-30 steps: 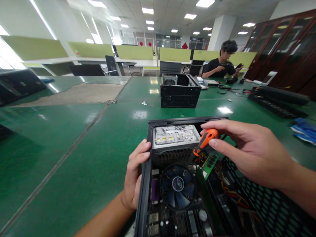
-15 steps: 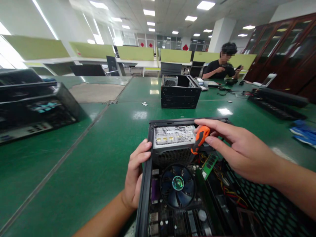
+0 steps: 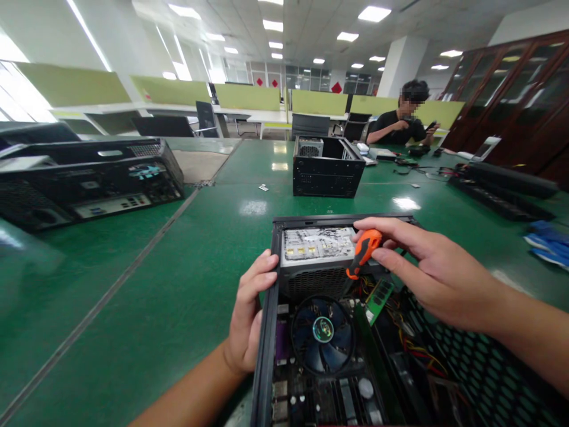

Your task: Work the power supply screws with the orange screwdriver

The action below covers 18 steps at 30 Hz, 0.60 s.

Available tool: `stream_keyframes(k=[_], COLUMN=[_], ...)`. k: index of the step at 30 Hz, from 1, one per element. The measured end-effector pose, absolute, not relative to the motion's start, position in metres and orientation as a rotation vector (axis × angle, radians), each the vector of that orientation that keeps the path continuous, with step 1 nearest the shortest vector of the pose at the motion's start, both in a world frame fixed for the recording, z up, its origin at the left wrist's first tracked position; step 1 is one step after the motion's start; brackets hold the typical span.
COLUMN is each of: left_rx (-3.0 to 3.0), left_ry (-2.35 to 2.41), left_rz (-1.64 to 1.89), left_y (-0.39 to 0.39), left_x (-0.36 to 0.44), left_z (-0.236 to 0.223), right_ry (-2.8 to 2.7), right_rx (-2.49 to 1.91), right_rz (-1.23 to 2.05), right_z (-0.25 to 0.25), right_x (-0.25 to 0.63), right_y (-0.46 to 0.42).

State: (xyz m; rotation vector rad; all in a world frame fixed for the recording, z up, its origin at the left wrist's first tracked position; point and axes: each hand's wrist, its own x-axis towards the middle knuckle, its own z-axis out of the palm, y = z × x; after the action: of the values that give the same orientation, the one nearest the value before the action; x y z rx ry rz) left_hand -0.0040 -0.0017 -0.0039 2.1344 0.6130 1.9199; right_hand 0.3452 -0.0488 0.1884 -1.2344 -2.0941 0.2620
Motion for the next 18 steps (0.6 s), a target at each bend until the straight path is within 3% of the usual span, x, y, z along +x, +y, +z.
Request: stream_keyframes(k=[8, 18], left_rx=[2.246, 2.263], left_ry=[0.547, 0.528], left_rz=[1.913, 1.871], left_y=[-0.005, -0.01], left_x=[0.006, 0.01], left_z=[0.01, 0.018], right_ry=[-2.008, -2.097], right_rx=[-1.278, -1.133], right_rz=[0.398, 0.377], right_z=[0.187, 0.236], right_x=[0.35, 0.298], right_y=[-0.048, -0.069])
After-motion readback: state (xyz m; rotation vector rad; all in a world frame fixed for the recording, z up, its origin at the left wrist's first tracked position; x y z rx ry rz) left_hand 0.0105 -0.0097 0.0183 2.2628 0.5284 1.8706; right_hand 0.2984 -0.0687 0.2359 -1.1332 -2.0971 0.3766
